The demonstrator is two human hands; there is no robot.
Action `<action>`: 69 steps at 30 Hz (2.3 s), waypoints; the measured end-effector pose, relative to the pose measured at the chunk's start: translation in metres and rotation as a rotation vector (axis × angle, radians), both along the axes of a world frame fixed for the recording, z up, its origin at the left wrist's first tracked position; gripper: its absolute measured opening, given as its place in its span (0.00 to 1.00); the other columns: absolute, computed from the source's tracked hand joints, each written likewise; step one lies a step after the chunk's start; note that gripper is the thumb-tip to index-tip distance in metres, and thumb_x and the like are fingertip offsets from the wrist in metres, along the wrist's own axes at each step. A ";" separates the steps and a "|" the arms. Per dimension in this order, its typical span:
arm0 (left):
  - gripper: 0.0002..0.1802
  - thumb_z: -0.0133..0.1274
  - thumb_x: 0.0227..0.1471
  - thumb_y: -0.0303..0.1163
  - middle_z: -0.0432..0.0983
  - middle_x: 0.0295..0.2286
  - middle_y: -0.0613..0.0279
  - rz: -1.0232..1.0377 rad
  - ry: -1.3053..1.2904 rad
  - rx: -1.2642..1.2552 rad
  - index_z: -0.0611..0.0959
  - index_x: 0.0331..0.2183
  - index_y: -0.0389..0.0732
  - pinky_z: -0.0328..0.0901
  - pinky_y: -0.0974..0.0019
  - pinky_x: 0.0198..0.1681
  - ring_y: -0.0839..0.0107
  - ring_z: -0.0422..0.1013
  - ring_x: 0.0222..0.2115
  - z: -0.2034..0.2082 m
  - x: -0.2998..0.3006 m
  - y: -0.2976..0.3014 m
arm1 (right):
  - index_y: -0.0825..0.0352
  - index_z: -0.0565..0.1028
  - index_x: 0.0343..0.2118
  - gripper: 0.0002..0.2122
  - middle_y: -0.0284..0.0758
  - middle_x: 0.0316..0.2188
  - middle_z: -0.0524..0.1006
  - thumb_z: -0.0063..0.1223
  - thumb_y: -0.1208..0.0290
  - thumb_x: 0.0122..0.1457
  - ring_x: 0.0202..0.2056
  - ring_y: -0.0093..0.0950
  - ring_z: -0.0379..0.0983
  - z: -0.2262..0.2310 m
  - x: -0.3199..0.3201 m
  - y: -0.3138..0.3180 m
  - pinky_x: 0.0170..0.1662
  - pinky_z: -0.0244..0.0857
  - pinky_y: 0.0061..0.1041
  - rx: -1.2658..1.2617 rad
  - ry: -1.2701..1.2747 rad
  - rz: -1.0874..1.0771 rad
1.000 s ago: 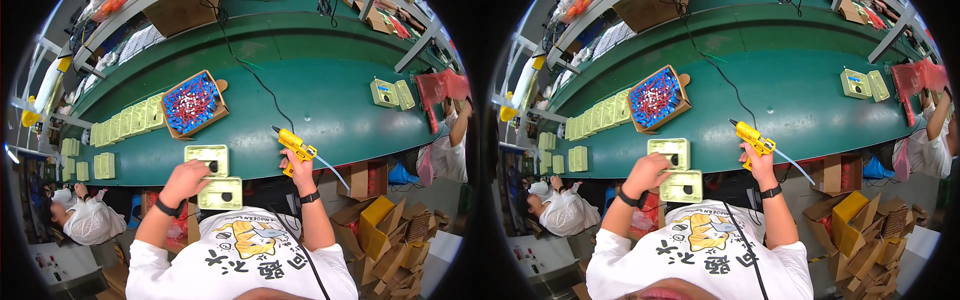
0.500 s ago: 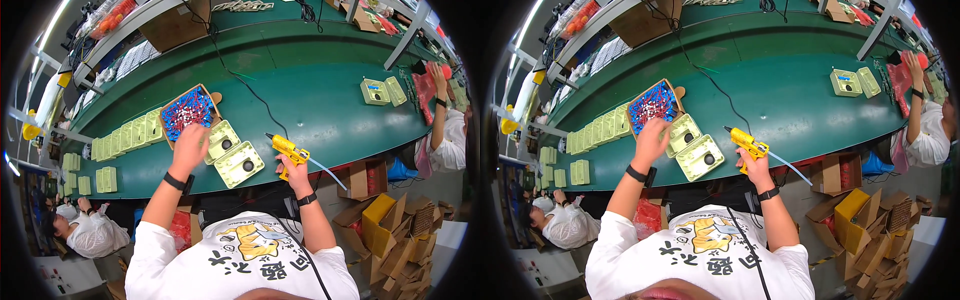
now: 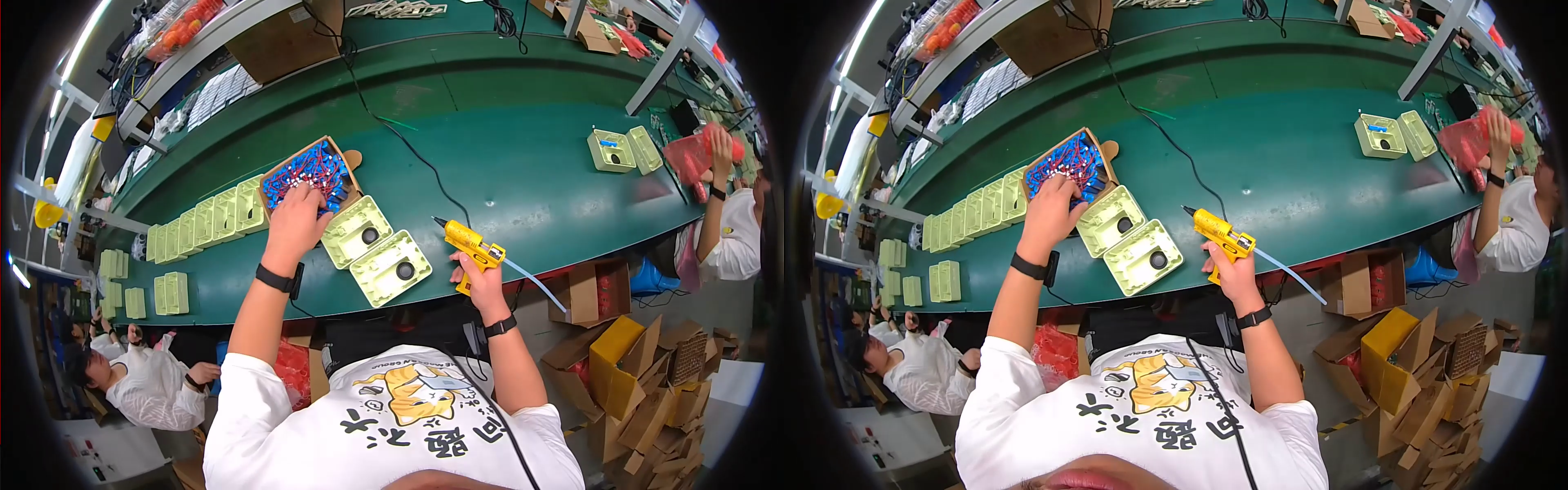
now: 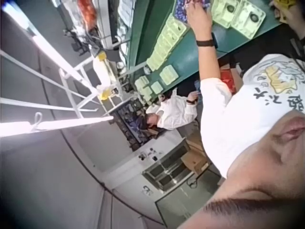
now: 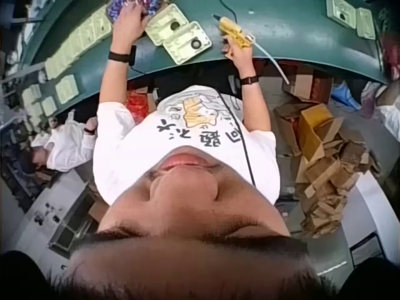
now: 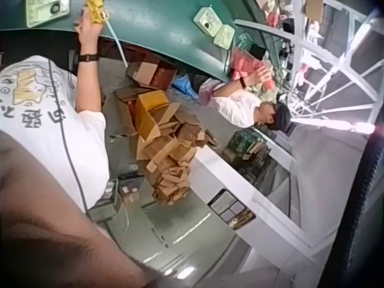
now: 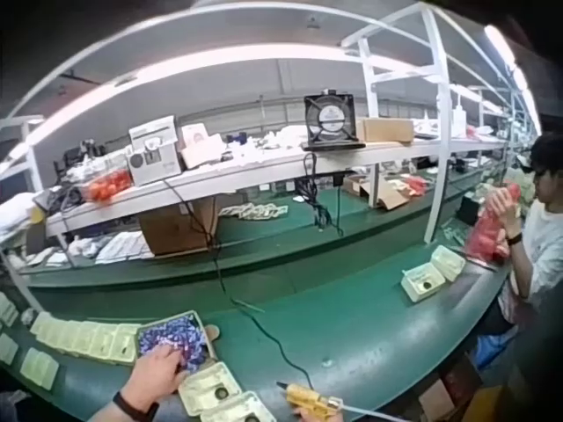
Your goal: The person picks up a battery from a box, places it into a plastic housing, and applies adhesive with a glue gun. This process is repeated for several more units before the person sets the glue gun down.
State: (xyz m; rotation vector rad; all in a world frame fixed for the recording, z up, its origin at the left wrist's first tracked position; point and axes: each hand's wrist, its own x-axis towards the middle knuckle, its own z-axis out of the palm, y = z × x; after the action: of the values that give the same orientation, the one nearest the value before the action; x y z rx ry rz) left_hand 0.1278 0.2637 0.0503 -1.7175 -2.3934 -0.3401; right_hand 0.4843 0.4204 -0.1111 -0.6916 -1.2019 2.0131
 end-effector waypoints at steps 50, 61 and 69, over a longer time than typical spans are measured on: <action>0.11 0.53 0.80 0.39 0.82 0.44 0.60 0.288 -1.399 0.529 0.77 0.51 0.41 0.77 0.67 0.36 0.73 0.82 0.37 -0.029 -0.032 -0.160 | 0.74 0.78 0.60 0.14 0.42 0.46 0.87 0.58 0.75 0.77 0.29 0.23 0.82 0.009 -0.004 -0.008 0.35 0.83 0.31 0.040 -0.073 -0.013; 0.26 0.69 0.68 0.31 0.82 0.39 0.63 0.629 -0.859 0.272 0.76 0.60 0.37 0.70 0.73 0.30 0.78 0.75 0.27 -0.127 0.020 -0.168 | 0.72 0.80 0.59 0.12 0.42 0.52 0.86 0.58 0.73 0.77 0.44 0.28 0.85 0.015 -0.007 -0.020 0.51 0.82 0.35 0.061 -0.067 -0.038; 0.20 0.72 0.62 0.24 0.77 0.33 0.71 0.507 -0.881 0.319 0.84 0.53 0.35 0.63 0.78 0.30 0.86 0.67 0.27 -0.078 0.043 -0.173 | 0.71 0.82 0.60 0.14 0.42 0.59 0.85 0.58 0.70 0.79 0.61 0.31 0.80 0.031 -0.010 -0.069 0.67 0.72 0.34 0.076 -0.060 0.040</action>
State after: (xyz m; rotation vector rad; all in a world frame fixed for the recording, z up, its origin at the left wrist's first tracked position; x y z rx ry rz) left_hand 0.1707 0.0910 -0.0275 -0.8386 -2.9577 -1.5341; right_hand 0.4738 0.3515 -0.0801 -0.6997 -1.3299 1.9802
